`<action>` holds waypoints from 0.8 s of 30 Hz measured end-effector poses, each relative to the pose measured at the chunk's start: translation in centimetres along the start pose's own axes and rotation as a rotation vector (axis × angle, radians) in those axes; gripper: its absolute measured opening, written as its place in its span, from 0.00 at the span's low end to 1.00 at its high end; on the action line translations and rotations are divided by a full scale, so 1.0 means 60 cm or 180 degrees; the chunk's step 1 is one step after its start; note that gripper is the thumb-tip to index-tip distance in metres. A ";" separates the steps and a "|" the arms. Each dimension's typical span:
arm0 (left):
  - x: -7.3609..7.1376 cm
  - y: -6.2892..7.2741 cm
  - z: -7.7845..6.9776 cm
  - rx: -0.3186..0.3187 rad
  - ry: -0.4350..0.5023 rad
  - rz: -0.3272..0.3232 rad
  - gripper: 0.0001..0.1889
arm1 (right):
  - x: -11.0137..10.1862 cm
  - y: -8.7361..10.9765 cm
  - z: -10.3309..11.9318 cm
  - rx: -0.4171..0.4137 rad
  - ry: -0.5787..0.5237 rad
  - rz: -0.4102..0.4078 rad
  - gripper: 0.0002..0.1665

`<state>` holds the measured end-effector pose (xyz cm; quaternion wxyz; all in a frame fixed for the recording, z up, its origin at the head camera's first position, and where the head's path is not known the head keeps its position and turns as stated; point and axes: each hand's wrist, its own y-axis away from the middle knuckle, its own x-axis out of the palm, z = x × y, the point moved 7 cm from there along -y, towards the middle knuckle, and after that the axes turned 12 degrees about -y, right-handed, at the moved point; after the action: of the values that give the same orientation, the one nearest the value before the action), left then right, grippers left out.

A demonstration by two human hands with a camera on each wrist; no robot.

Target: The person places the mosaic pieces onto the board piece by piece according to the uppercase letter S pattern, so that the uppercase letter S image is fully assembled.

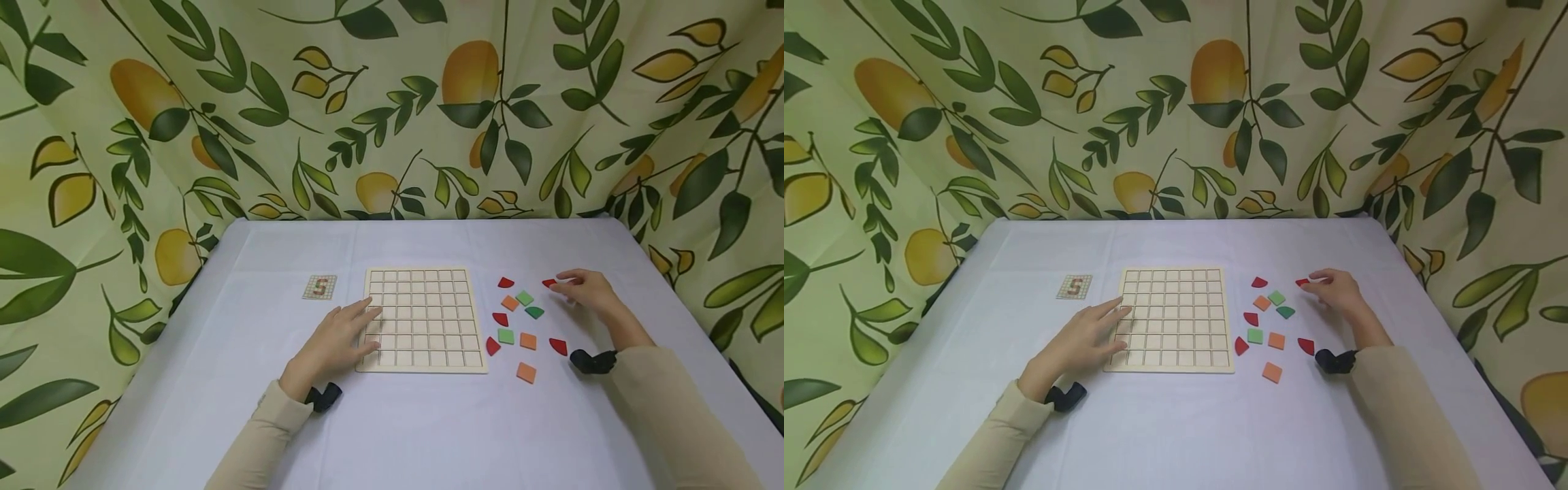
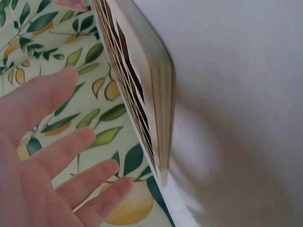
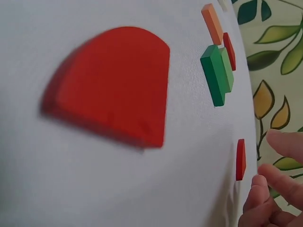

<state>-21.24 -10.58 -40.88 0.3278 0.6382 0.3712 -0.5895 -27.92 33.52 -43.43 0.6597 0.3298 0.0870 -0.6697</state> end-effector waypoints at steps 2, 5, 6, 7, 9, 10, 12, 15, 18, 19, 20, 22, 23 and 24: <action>0.004 0.002 -0.007 0.0061 0.0048 0.0082 0.32 | 0.000 -0.007 -0.005 0.0150 -0.0073 -0.0045 0.37; 0.009 0.005 -0.016 0.0158 0.0105 0.0184 0.33 | 0.001 -0.016 -0.010 0.0329 -0.0165 -0.0114 0.37; 0.010 0.006 -0.018 0.0177 0.0119 0.0220 0.34 | 0.002 -0.018 -0.012 0.0379 -0.0197 -0.0140 0.38; 0.012 0.007 -0.019 0.0192 0.0131 0.0254 0.34 | 0.002 -0.020 -0.014 0.0426 -0.0239 -0.0164 0.37; 0.015 0.008 -0.020 0.0212 0.0154 0.0319 0.34 | 0.000 -0.024 -0.018 0.0529 -0.0295 -0.0288 0.35; 0.017 0.009 -0.020 0.0214 0.0164 0.0354 0.35 | 0.000 -0.026 -0.019 0.0535 -0.0305 -0.0316 0.35; 0.021 0.009 -0.019 0.0207 0.0172 0.0425 0.35 | -0.001 -0.029 -0.021 0.0560 -0.0329 -0.0383 0.32; 0.026 0.010 -0.018 0.0202 0.0199 0.0510 0.35 | -0.001 -0.029 -0.022 0.0598 -0.0352 -0.0431 0.30; 0.029 0.011 -0.017 0.0183 0.0193 0.0575 0.34 | 0.002 -0.029 -0.021 0.0618 -0.0369 -0.0353 0.30; 0.030 0.012 -0.017 0.0170 0.0198 0.0590 0.34 | 0.004 -0.029 -0.020 0.0618 -0.0362 -0.0317 0.30; 0.031 0.012 -0.016 0.0158 0.0188 0.0608 0.34 | 0.005 -0.029 -0.020 0.0602 -0.0354 -0.0284 0.30; 0.031 0.013 -0.017 0.0143 0.0177 0.0640 0.34 | 0.007 -0.030 -0.018 0.0563 -0.0327 -0.0226 0.29; 0.031 0.013 -0.018 0.0139 0.0179 0.0649 0.33 | 0.008 -0.030 -0.017 0.0541 -0.0322 -0.0196 0.29; 0.032 0.013 -0.018 0.0140 0.0179 0.0655 0.33 | 0.009 -0.030 -0.017 0.0507 -0.0311 -0.0167 0.30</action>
<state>-19.95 -9.89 -42.70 0.3620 0.6962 0.2997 -0.5426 -29.26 33.82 -45.08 0.6171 0.3458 0.0098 -0.7068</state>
